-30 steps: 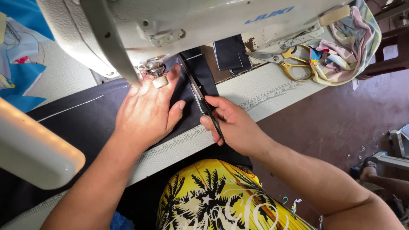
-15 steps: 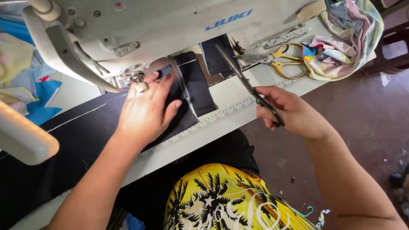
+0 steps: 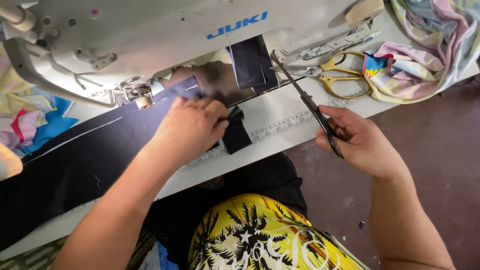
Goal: The person is using a pair of scissors to trim the edges of black fabric pieces on a sewing table.
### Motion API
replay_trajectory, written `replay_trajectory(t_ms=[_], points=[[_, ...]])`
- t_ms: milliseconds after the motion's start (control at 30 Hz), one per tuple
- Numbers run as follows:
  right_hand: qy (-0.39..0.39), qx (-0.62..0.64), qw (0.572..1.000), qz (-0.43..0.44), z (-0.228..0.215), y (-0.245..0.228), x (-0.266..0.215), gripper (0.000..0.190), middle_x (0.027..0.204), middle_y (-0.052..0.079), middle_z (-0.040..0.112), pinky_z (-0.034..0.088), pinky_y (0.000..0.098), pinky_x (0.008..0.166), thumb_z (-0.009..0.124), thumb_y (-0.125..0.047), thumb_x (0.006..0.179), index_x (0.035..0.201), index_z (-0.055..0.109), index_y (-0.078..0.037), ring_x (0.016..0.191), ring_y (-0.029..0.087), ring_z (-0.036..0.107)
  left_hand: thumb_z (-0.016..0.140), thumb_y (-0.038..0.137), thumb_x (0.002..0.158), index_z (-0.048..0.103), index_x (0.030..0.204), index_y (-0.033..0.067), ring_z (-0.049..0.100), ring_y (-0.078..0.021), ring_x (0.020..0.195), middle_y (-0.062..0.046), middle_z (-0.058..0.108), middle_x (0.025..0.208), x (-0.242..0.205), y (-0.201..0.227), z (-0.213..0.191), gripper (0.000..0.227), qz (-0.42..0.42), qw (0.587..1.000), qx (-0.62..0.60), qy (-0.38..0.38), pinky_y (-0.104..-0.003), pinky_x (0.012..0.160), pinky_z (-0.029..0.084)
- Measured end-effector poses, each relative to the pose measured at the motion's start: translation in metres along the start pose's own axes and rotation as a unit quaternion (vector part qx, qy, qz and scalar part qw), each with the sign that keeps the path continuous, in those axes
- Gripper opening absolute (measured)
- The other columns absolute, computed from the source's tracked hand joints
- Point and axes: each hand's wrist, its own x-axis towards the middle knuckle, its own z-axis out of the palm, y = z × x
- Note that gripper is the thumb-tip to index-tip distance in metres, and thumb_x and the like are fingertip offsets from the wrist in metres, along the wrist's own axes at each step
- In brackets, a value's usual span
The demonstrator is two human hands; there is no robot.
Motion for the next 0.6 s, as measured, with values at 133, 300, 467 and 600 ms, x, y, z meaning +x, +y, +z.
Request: replay_trajectory(t_ms=[133, 300, 467, 600], points=[[0.02, -0.073, 0.997, -0.03, -0.007, 0.002, -0.007, 0.062, 0.095, 0.007, 0.079, 0.053, 0.0214, 0.083, 0.079, -0.005, 0.083, 0.142, 0.06, -0.008, 0.09, 0.007, 0.071, 0.054, 0.027, 0.104, 0.058, 0.106, 0.0095, 0.066, -0.0391, 0.058, -0.009, 0.073, 0.075, 0.018, 0.013, -0.019, 0.018, 0.078, 0.989, -0.089, 0.083, -0.052, 0.069, 0.052], [0.071, -0.182, 0.98, -0.041, -0.006, -0.004, -0.014, 0.058, 0.094, -0.003, 0.079, 0.05, 0.0229, 0.082, 0.08, -0.016, 0.084, 0.14, 0.064, -0.012, 0.08, 0.004, 0.065, 0.08, 0.04, 0.099, 0.054, 0.144, 0.0128, 0.071, -0.0316, 0.104, -0.012, 0.073, 0.114, 0.076, 0.004, -0.002, 0.059, -0.009, 0.92, 0.168, 0.355, -0.039, 0.084, 0.061], [0.12, -0.35, 0.911, -0.185, -0.016, 0.024, -0.023, 0.051, 0.106, 0.004, 0.073, 0.053, 0.0347, 0.075, 0.08, -0.024, 0.089, 0.136, 0.067, -0.011, 0.078, 0.02, 0.068, 0.057, 0.036, 0.108, 0.063, 0.133, 0.0099, 0.067, -0.0327, 0.095, -0.009, 0.069, 0.11, -0.006, 0.017, -0.003, 0.036, 0.05, 0.959, 0.021, 0.277, -0.046, 0.08, 0.049], [0.134, -0.474, 0.817, -0.3, -0.026, 0.021, -0.024, 0.031, 0.124, 0.001, 0.071, 0.059, 0.0344, 0.079, 0.077, -0.02, 0.098, 0.128, 0.077, -0.014, 0.102, 0.016, 0.071, 0.072, 0.037, 0.1, 0.078, 0.117, 0.0157, 0.071, -0.0216, 0.086, 0.001, 0.078, 0.099, -0.098, -0.011, 0.004, 0.028, 0.015, 0.961, 0.063, 0.269, -0.04, 0.078, 0.053]])
